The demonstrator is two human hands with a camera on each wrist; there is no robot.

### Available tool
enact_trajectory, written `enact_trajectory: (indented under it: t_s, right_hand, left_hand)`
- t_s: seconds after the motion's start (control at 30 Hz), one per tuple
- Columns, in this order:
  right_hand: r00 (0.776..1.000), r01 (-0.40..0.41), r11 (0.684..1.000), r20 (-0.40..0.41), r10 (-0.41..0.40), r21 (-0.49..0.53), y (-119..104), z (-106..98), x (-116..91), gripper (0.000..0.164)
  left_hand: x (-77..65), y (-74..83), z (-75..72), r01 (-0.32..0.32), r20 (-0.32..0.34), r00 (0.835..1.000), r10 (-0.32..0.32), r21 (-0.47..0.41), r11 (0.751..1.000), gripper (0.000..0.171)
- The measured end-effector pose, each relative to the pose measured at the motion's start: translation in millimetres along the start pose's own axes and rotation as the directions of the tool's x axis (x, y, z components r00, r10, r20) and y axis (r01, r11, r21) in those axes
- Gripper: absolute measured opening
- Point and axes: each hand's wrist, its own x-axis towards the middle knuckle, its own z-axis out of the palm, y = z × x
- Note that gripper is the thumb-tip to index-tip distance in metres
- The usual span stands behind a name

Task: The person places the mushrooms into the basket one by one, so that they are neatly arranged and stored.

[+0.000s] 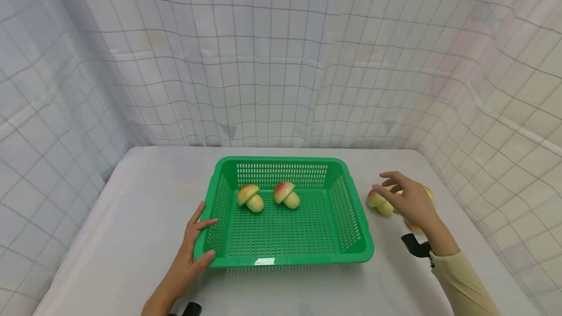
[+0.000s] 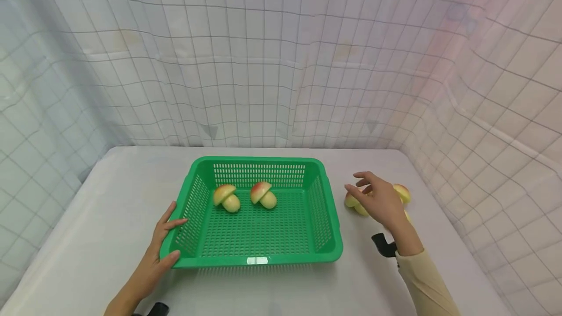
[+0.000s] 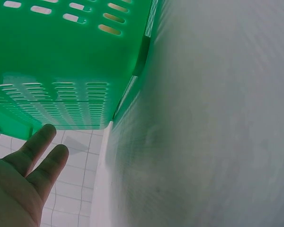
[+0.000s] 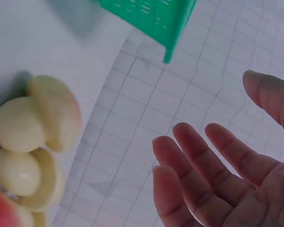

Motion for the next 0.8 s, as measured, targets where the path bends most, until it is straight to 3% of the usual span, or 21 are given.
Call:
enact_trajectory:
  t_s: [0.23, 0.57, 0.8]
  right_hand:
    - [0.988, -0.129, 0.989, -0.091, 0.122, -0.068, 35, -4, -26, 0.056]
    - [0.973, -0.228, 0.966, -0.052, 0.224, -0.124, 58, -1, -48, 0.066]
    - [0.965, -0.261, 0.951, -0.004, 0.264, -0.165, 63, 4, -55, 0.072]
  left_hand:
    - [-0.3, 1.1, -0.6, -0.003, 0.002, 1.0, 0.003, 0.025, 1.0, 0.058]
    - [-1.3, -1.1, -0.5, -0.016, -0.001, 1.0, 0.016, -0.008, 1.0, 0.058]
    - [-1.5, 2.6, -0.4, 0.003, -0.001, 1.0, -0.003, 0.017, 1.0, 0.058]
